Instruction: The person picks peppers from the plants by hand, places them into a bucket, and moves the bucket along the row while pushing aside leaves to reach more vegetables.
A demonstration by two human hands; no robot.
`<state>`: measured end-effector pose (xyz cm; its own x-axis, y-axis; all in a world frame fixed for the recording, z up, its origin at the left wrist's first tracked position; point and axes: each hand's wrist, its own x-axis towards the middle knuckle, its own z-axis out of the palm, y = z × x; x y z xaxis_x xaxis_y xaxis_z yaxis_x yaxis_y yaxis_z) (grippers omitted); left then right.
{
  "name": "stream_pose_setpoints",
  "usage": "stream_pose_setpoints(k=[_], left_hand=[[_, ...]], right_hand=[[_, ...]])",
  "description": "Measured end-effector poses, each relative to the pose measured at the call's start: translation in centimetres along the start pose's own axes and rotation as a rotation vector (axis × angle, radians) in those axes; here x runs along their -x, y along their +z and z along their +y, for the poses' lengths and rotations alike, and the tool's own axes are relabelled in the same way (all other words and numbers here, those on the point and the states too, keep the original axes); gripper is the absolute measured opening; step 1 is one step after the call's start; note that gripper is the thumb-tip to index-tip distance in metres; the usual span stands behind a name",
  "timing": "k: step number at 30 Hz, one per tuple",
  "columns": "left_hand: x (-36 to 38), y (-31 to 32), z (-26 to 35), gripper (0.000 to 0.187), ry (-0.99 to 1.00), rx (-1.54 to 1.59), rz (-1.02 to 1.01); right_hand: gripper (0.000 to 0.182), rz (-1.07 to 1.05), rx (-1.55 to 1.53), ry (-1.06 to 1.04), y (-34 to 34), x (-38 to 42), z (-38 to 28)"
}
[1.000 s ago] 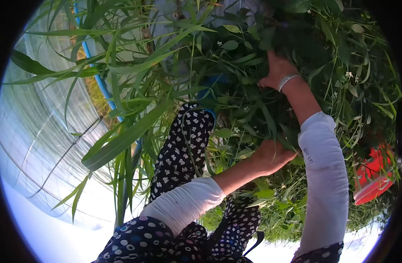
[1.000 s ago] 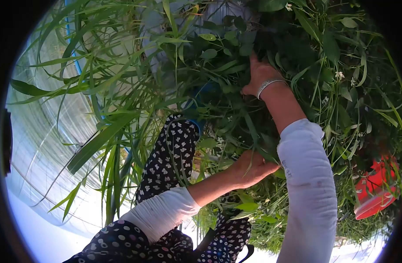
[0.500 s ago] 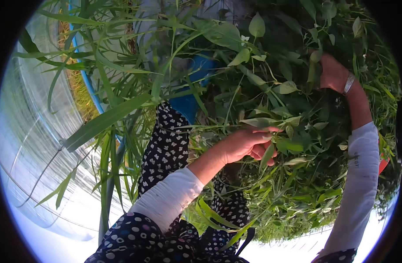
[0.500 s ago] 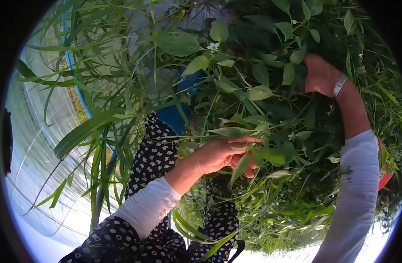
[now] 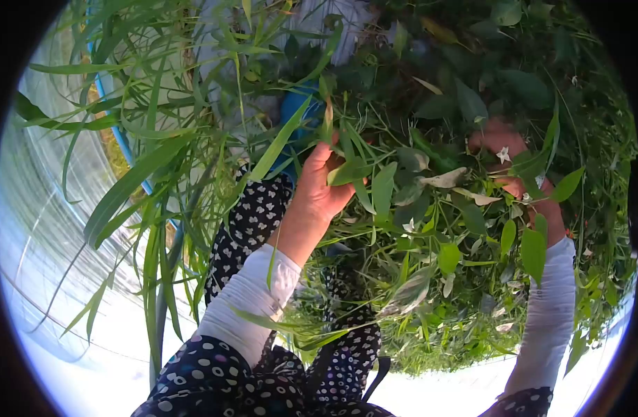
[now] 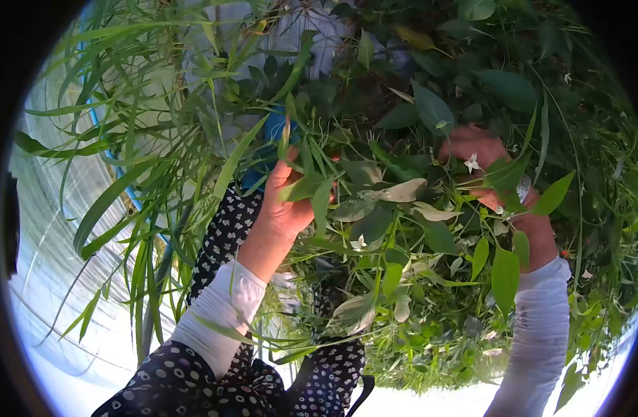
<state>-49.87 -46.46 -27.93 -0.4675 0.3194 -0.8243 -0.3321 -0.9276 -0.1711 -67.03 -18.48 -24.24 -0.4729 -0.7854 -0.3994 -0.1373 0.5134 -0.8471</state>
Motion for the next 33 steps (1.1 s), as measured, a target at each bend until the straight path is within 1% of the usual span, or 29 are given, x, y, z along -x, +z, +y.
stream_pose_setpoints(k=[1, 3, 4, 5, 6, 8, 9, 10, 12, 14, 16, 17, 19, 20, 21, 22, 23, 24, 25, 27, 28, 29, 31, 32, 33], left_hand=[[-0.2, 0.4, 0.0, 0.030, 0.000, 0.000, 0.002], [-0.8, 0.9, -0.4, 0.026, -0.001, 0.110, 0.066], [-0.8, 1.2, -0.5, 0.030, 0.046, -0.121, 0.117], [-0.8, 1.5, -0.7, 0.030, 0.041, -0.124, 0.117], [-0.7, 1.7, -0.9, 0.028, 0.013, -0.114, 0.069], [0.4, 3.0, -1.5, 0.027, -0.056, -0.121, -0.058], [1.0, 3.8, -2.2, 0.027, -0.061, -0.118, -0.061], [1.7, 4.4, -3.2, 0.027, -0.048, -0.285, -0.105], [3.4, 5.4, -5.2, 0.028, -0.016, -0.613, -0.174], [5.4, 6.5, -6.7, 0.031, 0.027, -0.952, -0.237], [6.4, 5.7, -8.2, 0.035, -0.102, -0.768, -0.206], [6.7, 5.8, -8.5, 0.034, -0.176, -0.725, -0.162], [7.1, 5.6, -7.6, 0.029, -0.140, -0.946, -0.231], [7.6, 6.4, -7.7, 0.025, -0.249, -0.853, -0.142], [7.8, 5.8, -8.1, 0.025, -0.258, -0.844, -0.141], [7.7, 4.8, -8.7, 0.030, -0.286, -0.720, -0.141], [7.7, 5.2, -8.8, 0.027, -0.259, -0.853, -0.128], [7.7, 5.6, -8.9, 0.025, -0.234, -0.986, -0.112], [7.6, 5.3, -9.2, 0.025, -0.243, -0.973, -0.116], [7.6, 4.3, -9.9, 0.023, -0.221, -0.842, -0.119], [7.7, 4.9, -9.6, 0.022, -0.155, -0.912, -0.160], [7.7, 4.8, -9.6, 0.022, -0.159, -0.909, -0.156], [7.7, 4.6, -9.7, 0.022, -0.180, -0.953, -0.156], [7.7, 5.2, -9.6, 0.024, -0.255, -0.909, -0.155], [7.8, 5.5, -9.7, 0.024, -0.246, -0.913, -0.149]], right_hand=[[0.030, -0.141, 0.235, 0.030, -0.1, -0.3, -0.9], [0.029, -0.186, 0.314, 0.128, 0.7, 0.5, -0.8], [0.026, -0.093, 0.415, 0.022, 1.2, 1.0, -0.2], [0.025, -0.025, 0.510, 0.008, 2.5, 1.6, 1.0], [0.025, 0.044, 0.603, 0.000, 3.8, 2.3, 2.1], [0.028, 0.055, 0.565, 0.022, 5.1, 2.9, 1.8], [0.031, 0.057, 0.532, 0.039, 5.1, 3.1, 1.7], [0.031, 0.053, 0.535, 0.046, 5.8, 3.6, 2.3], [0.032, 0.128, 0.584, 0.073, 7.4, 4.3, 3.7], [0.035, 0.133, 0.635, 0.087, 7.7, 4.5, 3.0], [0.039, 0.132, 0.688, 0.112, 8.1, 4.7, 2.1], [0.044, 0.227, 0.617, 0.078, 7.9, 4.6, 1.5], [0.050, 0.318, 0.543, 0.052, 7.7, 4.6, -0.6], [0.054, 0.331, 0.442, 0.189, 7.3, 5.0, -2.3], [0.059, 0.342, 0.343, 0.325, 6.5, 5.5, -3.9], [0.061, 0.364, 0.304, 0.341, 5.3, 6.2, -5.2], [0.062, 0.386, 0.269, 0.362, 4.0, 7.0, -6.6], [0.060, 0.478, 0.256, 0.400, 2.8, 7.9, -8.3], [0.058, 0.573, 0.246, 0.430, 1.5, 8.6, -10.0], [0.043, 0.875, 0.202, 0.623, 0.7, 9.0, -14.8], [0.036, 0.907, 0.015, 0.626, 0.7, 9.6, -17.7], [0.030, 0.937, -0.175, 0.628, 1.2, 9.7, -19.6], [0.022, 0.458, -0.265, 0.610, 3.9, 7.7, -20.9], [0.024, 0.445, -0.242, 0.729, 5.5, 7.7, -19.3], [0.027, 0.430, -0.221, 0.838, 7.7, 7.6, -17.1]])
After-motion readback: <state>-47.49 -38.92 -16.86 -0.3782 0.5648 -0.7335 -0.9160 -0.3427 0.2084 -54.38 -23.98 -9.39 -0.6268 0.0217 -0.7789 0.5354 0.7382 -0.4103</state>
